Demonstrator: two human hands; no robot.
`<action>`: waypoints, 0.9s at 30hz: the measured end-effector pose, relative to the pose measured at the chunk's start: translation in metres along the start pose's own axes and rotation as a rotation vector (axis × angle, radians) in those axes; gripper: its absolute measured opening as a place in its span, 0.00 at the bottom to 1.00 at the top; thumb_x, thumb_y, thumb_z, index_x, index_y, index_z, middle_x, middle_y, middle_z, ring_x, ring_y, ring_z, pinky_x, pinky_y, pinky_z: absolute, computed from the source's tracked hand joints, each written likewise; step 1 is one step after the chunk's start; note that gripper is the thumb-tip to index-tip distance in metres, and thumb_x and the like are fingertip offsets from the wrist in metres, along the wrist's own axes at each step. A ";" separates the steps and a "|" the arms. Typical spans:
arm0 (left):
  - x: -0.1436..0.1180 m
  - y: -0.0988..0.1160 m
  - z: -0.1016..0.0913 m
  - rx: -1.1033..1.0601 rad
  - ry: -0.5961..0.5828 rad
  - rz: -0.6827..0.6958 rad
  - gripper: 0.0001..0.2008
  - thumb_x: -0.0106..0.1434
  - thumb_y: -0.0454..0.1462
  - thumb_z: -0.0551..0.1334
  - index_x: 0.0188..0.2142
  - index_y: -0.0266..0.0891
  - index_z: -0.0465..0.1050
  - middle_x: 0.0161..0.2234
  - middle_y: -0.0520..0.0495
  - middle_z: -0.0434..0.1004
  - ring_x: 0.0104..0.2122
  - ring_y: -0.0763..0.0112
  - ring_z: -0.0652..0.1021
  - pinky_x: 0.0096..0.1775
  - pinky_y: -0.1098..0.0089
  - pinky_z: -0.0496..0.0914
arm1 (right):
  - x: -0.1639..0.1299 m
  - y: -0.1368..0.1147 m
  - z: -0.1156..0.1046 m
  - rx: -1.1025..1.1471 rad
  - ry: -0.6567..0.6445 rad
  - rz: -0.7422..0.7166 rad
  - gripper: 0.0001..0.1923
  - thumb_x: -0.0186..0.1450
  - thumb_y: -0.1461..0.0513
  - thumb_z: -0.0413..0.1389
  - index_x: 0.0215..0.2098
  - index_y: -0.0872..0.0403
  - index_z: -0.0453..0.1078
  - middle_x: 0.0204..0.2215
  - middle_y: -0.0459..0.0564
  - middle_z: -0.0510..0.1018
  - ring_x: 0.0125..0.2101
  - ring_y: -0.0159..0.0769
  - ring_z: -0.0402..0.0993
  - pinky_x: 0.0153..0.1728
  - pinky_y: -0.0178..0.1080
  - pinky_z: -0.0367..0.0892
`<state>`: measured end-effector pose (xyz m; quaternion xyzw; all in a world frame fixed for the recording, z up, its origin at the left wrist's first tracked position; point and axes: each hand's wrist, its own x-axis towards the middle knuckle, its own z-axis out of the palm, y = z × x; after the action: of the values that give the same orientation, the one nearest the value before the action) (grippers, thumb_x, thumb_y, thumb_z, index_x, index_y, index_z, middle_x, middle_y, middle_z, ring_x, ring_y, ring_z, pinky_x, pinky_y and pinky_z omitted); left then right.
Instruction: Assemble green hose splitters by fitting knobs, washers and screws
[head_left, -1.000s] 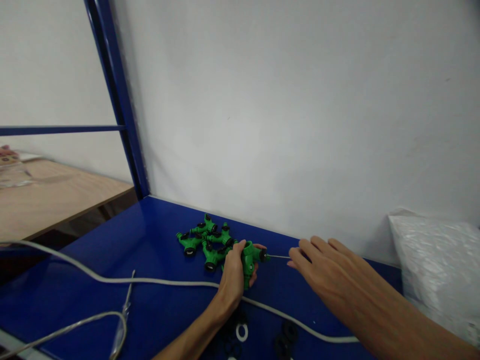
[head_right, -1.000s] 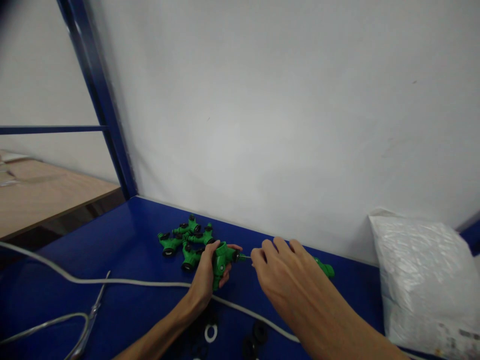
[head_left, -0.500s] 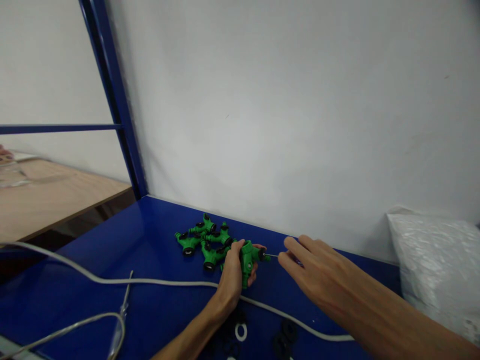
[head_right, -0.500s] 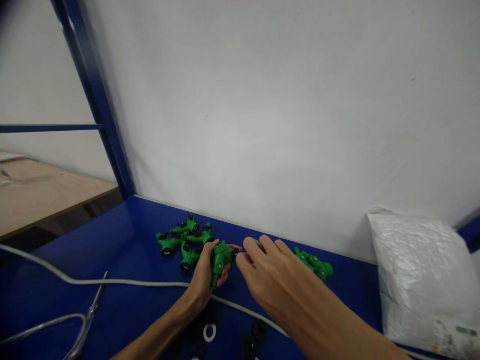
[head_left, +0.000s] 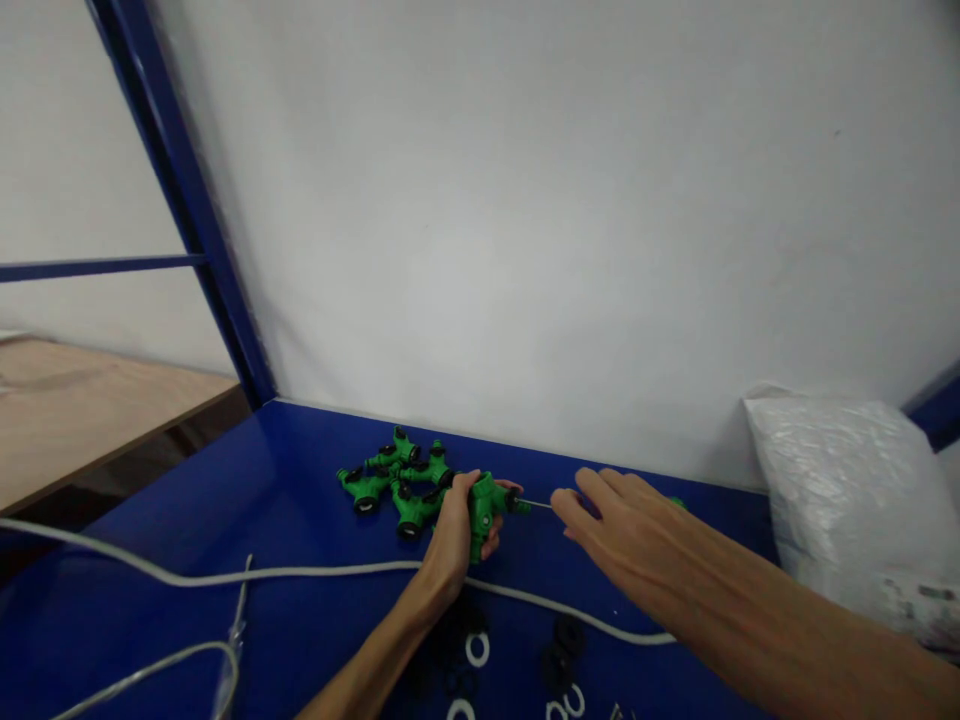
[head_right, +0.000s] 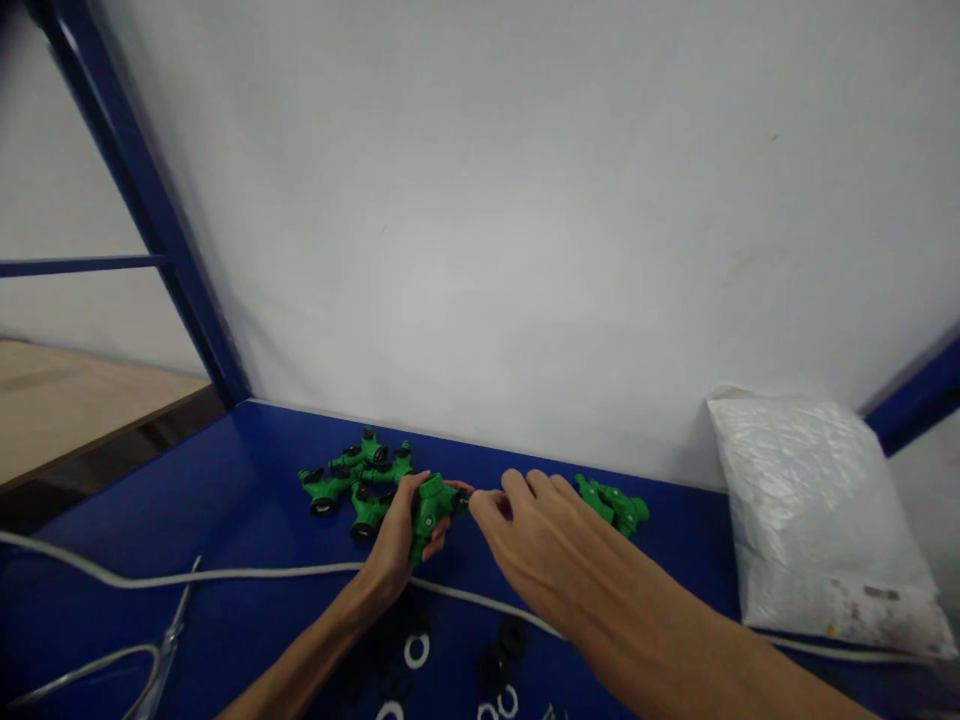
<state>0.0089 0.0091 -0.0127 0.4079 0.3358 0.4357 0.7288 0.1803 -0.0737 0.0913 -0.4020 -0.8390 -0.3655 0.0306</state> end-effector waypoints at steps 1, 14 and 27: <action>0.000 0.001 0.000 0.008 -0.013 -0.017 0.29 0.63 0.54 0.51 0.37 0.29 0.77 0.14 0.56 0.59 0.12 0.78 0.57 0.16 0.74 0.48 | -0.001 -0.002 -0.003 -0.016 -0.003 0.006 0.11 0.63 0.73 0.51 0.39 0.52 0.63 0.28 0.48 0.74 0.25 0.39 0.69 0.28 0.41 0.57; -0.002 -0.003 0.000 0.198 -0.106 -0.040 0.29 0.67 0.52 0.48 0.41 0.31 0.78 0.15 0.56 0.60 0.13 0.78 0.58 0.17 0.74 0.50 | -0.025 -0.007 -0.006 0.287 -0.153 0.108 0.11 0.64 0.73 0.54 0.42 0.55 0.66 0.31 0.49 0.77 0.26 0.38 0.72 0.27 0.39 0.60; -0.002 -0.001 0.005 0.184 -0.024 -0.016 0.29 0.65 0.53 0.50 0.39 0.31 0.78 0.15 0.56 0.60 0.13 0.77 0.58 0.17 0.75 0.51 | -0.030 -0.006 0.000 0.121 -0.148 0.112 0.11 0.66 0.72 0.51 0.46 0.58 0.65 0.33 0.53 0.75 0.29 0.41 0.73 0.29 0.40 0.63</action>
<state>0.0130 0.0055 -0.0108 0.4757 0.3690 0.3920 0.6957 0.1958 -0.0957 0.0775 -0.4718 -0.8355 -0.2813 0.0131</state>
